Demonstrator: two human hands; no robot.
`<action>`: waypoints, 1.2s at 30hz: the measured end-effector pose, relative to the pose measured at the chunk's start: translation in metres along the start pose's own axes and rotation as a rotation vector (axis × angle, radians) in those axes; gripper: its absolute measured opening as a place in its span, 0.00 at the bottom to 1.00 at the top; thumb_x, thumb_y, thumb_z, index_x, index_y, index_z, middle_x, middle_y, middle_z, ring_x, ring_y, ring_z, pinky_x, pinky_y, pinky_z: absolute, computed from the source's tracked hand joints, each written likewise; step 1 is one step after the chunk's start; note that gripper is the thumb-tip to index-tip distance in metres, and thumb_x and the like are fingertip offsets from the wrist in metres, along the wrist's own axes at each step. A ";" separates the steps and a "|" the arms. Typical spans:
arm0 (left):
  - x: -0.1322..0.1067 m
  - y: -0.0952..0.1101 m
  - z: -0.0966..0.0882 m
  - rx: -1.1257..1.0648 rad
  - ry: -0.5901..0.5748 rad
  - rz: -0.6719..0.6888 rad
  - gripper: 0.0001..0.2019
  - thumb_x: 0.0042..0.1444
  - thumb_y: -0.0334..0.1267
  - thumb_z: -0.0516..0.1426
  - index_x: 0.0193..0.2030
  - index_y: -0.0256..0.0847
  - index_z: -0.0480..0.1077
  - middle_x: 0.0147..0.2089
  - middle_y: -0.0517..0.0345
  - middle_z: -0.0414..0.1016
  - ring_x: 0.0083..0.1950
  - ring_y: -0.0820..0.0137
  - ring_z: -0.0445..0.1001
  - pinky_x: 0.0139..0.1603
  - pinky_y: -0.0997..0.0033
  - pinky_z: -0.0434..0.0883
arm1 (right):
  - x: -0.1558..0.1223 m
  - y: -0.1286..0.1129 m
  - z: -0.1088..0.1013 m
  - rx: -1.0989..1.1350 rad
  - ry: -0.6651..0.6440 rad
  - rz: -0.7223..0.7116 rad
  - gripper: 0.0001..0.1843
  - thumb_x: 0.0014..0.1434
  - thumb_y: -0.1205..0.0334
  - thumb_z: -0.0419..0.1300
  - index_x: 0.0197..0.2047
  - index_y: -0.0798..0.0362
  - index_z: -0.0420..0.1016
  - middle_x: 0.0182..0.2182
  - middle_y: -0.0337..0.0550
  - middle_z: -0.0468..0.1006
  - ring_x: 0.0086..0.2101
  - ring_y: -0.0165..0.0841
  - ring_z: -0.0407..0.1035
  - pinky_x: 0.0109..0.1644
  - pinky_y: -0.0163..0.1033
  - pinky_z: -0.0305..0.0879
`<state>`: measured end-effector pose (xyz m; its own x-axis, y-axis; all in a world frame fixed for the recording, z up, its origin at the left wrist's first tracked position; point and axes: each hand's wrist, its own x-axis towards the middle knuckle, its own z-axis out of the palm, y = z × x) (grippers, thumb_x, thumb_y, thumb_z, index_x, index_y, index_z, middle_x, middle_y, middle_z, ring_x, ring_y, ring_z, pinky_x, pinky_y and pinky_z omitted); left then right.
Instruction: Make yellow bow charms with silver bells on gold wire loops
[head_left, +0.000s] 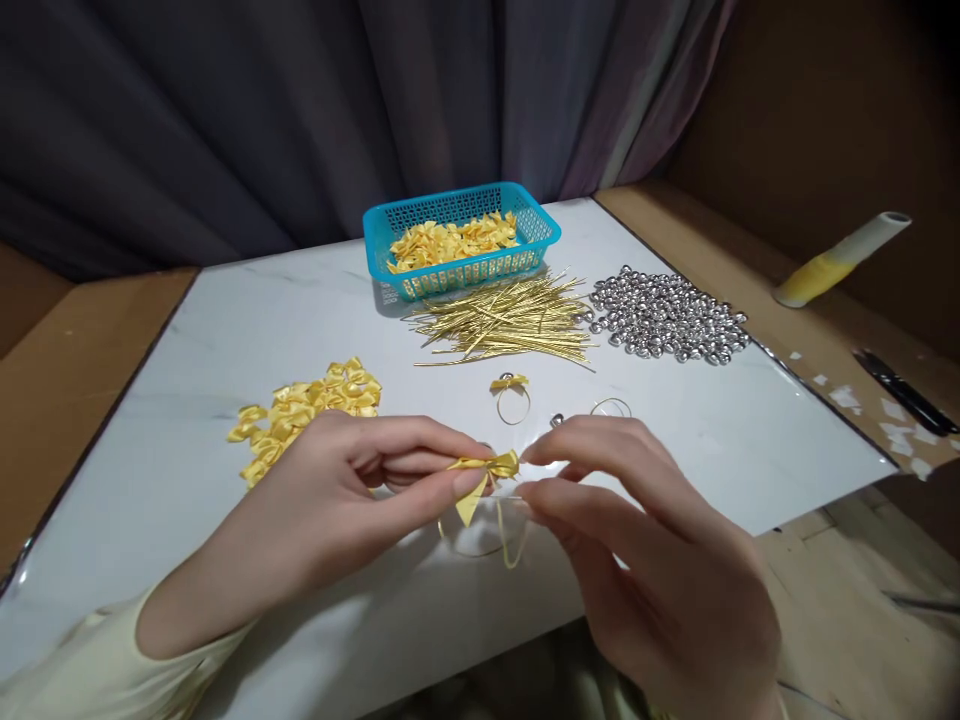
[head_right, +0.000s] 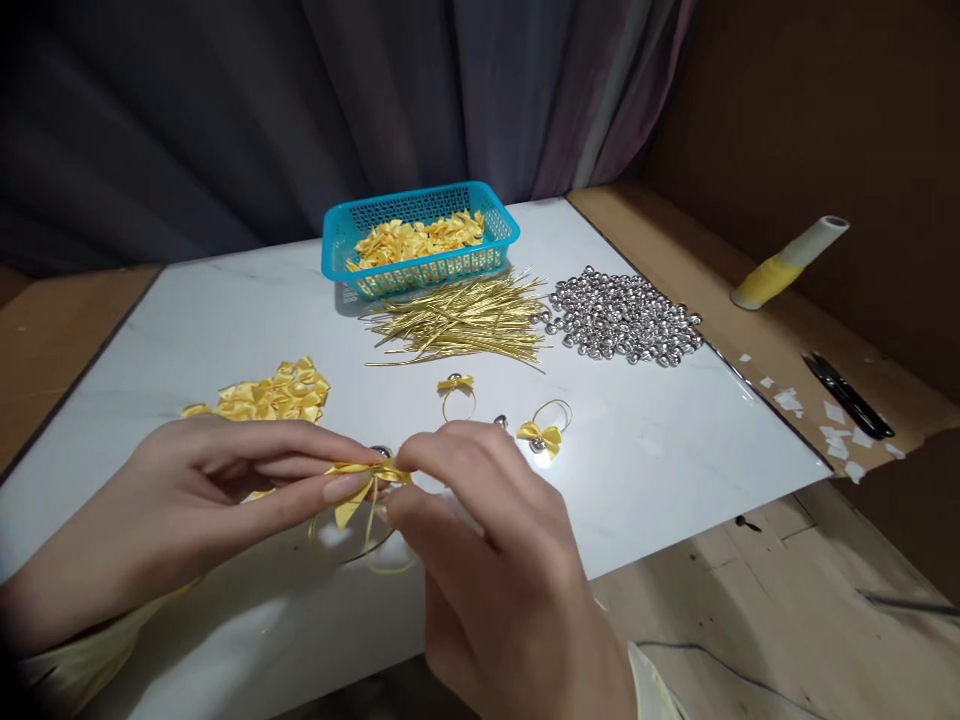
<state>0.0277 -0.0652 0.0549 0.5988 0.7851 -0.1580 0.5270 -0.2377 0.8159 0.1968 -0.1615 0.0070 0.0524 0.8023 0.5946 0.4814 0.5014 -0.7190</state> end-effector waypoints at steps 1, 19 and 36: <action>-0.001 0.000 0.000 0.018 0.009 0.016 0.07 0.54 0.43 0.62 0.35 0.47 0.80 0.27 0.64 0.82 0.27 0.71 0.79 0.24 0.82 0.72 | 0.001 0.001 0.001 0.018 -0.002 -0.013 0.16 0.54 0.84 0.54 0.39 0.56 0.74 0.41 0.47 0.76 0.41 0.34 0.69 0.47 0.41 0.68; -0.006 0.000 0.005 0.178 0.167 0.171 0.05 0.53 0.40 0.60 0.35 0.51 0.78 0.31 0.72 0.83 0.29 0.75 0.79 0.30 0.84 0.71 | 0.000 0.019 0.017 0.147 0.073 -0.085 0.21 0.53 0.86 0.51 0.44 0.55 0.70 0.42 0.47 0.77 0.41 0.35 0.71 0.44 0.45 0.70; -0.006 -0.003 0.003 0.186 0.126 0.168 0.05 0.52 0.41 0.62 0.36 0.51 0.79 0.33 0.71 0.83 0.30 0.74 0.80 0.29 0.85 0.72 | -0.002 0.006 0.031 0.058 0.197 0.008 0.17 0.55 0.83 0.51 0.41 0.54 0.69 0.37 0.45 0.76 0.38 0.33 0.70 0.43 0.43 0.69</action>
<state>0.0249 -0.0708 0.0517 0.6139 0.7878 0.0506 0.5350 -0.4623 0.7071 0.1726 -0.1504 -0.0095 0.2292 0.7299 0.6440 0.4298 0.5178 -0.7397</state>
